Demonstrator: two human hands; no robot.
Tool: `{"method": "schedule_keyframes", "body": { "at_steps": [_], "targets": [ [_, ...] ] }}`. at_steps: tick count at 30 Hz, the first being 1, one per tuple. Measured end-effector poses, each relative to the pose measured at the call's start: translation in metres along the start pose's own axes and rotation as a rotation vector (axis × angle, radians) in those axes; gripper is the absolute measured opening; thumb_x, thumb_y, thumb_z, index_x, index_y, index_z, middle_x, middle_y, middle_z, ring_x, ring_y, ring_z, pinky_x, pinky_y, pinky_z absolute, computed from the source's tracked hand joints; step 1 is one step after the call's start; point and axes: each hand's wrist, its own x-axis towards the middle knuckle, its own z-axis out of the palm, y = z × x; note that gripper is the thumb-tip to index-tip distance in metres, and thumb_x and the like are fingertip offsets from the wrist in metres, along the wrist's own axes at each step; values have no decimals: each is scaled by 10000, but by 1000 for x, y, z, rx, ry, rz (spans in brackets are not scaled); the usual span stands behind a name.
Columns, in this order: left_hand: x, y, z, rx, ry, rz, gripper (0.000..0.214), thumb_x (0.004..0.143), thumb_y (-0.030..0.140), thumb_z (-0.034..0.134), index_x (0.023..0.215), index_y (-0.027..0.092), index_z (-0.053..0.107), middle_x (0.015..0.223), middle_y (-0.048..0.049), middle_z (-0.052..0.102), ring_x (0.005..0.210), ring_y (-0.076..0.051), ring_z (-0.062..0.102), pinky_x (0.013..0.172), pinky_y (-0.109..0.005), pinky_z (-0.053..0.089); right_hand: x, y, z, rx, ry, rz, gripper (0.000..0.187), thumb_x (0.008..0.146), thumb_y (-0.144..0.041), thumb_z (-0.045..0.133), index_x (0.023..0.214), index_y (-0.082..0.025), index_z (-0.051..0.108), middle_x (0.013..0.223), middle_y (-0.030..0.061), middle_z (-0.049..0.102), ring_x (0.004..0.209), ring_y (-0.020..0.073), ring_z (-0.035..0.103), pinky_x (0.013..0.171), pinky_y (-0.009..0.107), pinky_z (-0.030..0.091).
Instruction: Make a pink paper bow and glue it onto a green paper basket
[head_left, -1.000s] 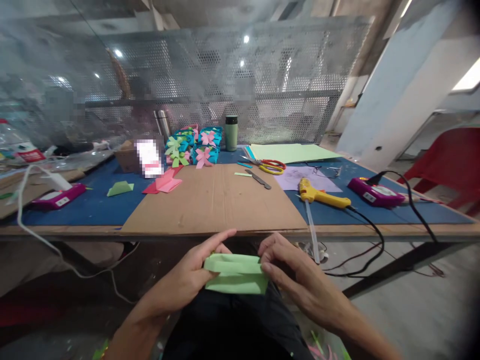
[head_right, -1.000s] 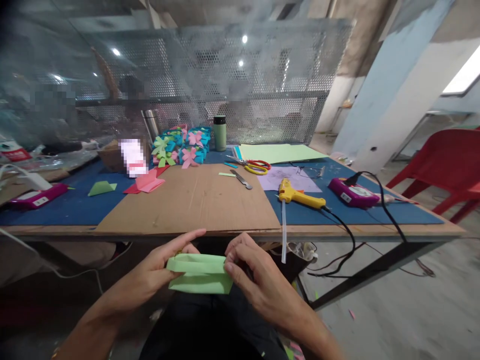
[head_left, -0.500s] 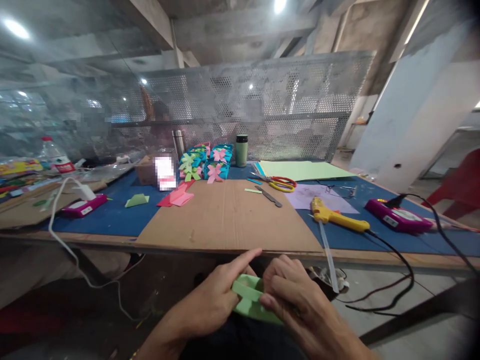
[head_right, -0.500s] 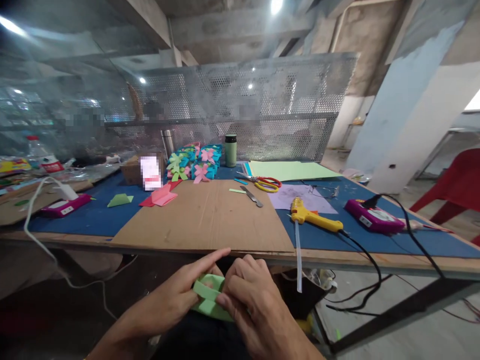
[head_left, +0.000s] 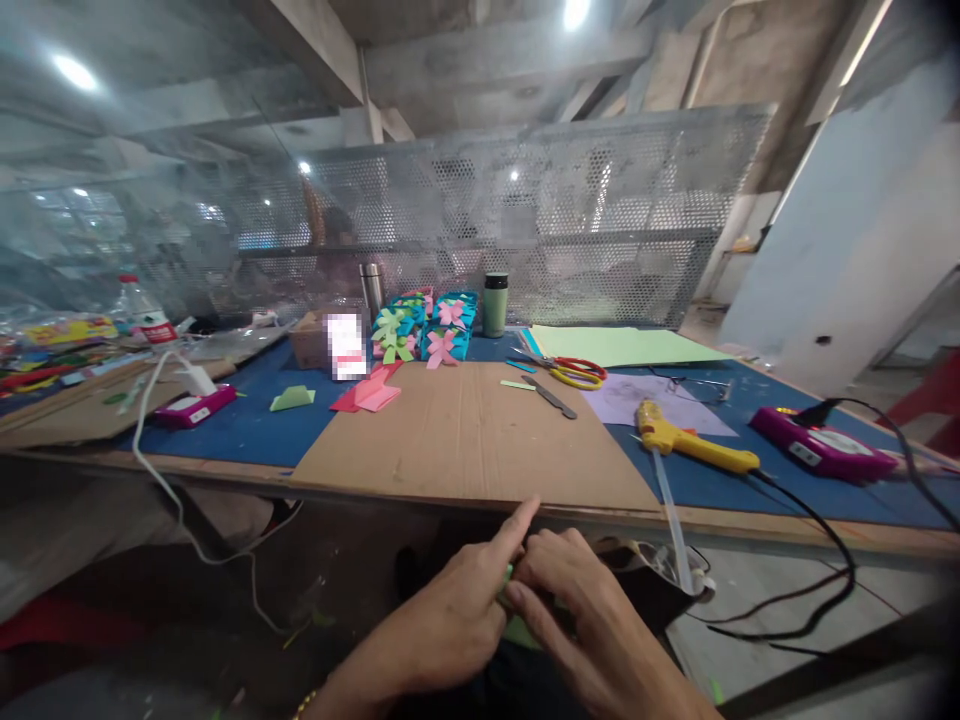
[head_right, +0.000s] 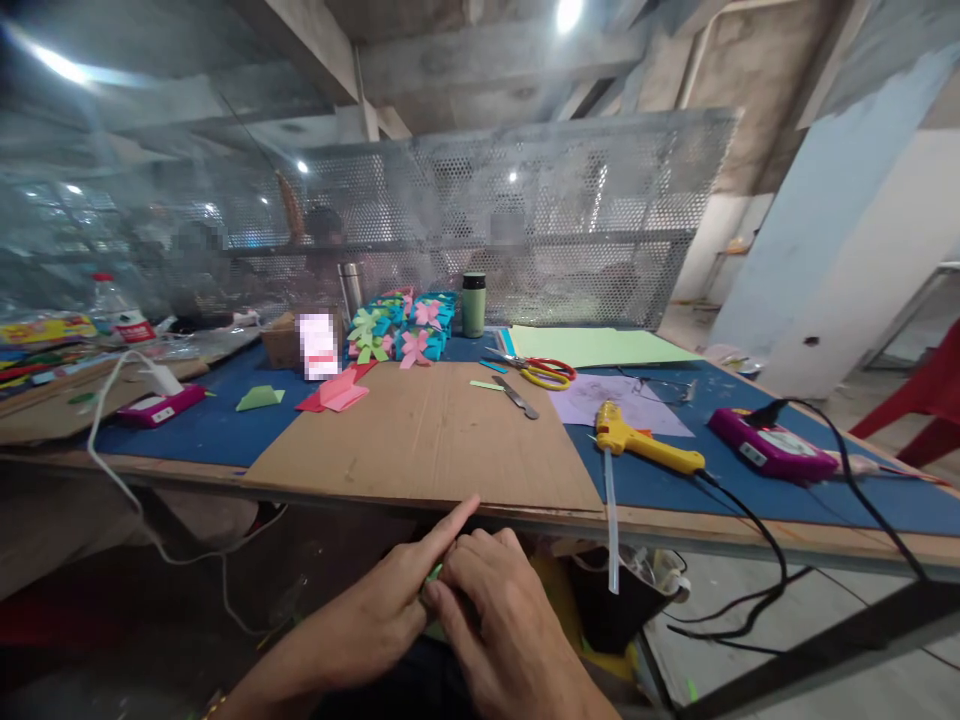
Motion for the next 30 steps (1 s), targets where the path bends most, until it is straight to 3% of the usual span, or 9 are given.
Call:
{"method": "schedule_keyframes", "body": {
  "at_steps": [3,5,8,11,15,21,24,27,30],
  "targets": [
    [0,5,-4,-75,-13,25,794,887,74,483,1602,237,180,1491,-130,516,1372,-275,459,1151,-449,313,1,-2,-8,-60,88,-91,212,987,-127,473,814,-205,568,790,18,657,733,181,573,716,344,398],
    [-2,6,-11,-172,-9,-5,782,858,81,541,1577,250,283,1326,-108,625,1217,-259,565,1038,-392,421,-3,-3,-21,-93,190,-109,169,1003,-178,486,899,-223,612,811,23,669,760,196,594,734,354,410],
    [-8,7,-27,-439,101,-101,721,820,130,657,1495,286,457,1051,-41,639,877,-171,605,763,-263,465,-17,-2,-43,-96,429,55,168,1013,-243,494,1110,-274,627,995,45,679,896,208,627,768,325,462],
    [-12,12,-43,-750,309,-124,650,835,203,707,1452,269,510,1032,-40,604,875,-163,594,776,-257,454,-29,2,-54,-70,581,214,186,1022,-273,477,1072,-300,653,994,31,677,852,180,648,718,273,501],
    [-10,15,-46,-809,385,-153,603,845,183,700,1422,252,539,1038,-39,601,930,-182,599,821,-270,450,-23,7,-44,27,472,295,234,997,-364,501,1142,-276,663,943,35,744,822,189,706,686,281,550],
    [-9,10,-35,-582,317,-105,576,888,196,651,1438,301,514,979,1,583,788,-117,544,700,-220,392,3,6,-29,303,319,490,386,874,-404,596,1180,-173,642,860,56,723,740,200,677,659,310,543],
    [-8,13,-33,-509,297,-96,575,897,195,630,1448,300,503,970,1,576,771,-114,510,688,-227,370,9,5,-29,454,283,562,229,808,-332,584,936,-174,688,789,31,694,716,193,637,633,289,483],
    [-6,17,-32,-502,278,-106,595,880,168,618,1448,295,499,970,2,572,761,-114,502,681,-235,361,10,4,-29,536,270,584,168,752,-313,590,639,-188,587,642,-5,601,630,158,550,573,258,406],
    [-1,19,-32,-506,275,-116,600,854,149,618,1429,285,518,954,7,575,761,-113,512,681,-234,364,8,5,-28,563,293,585,205,747,-341,598,615,-192,547,605,-26,527,601,137,484,556,247,375]
  ]
}}
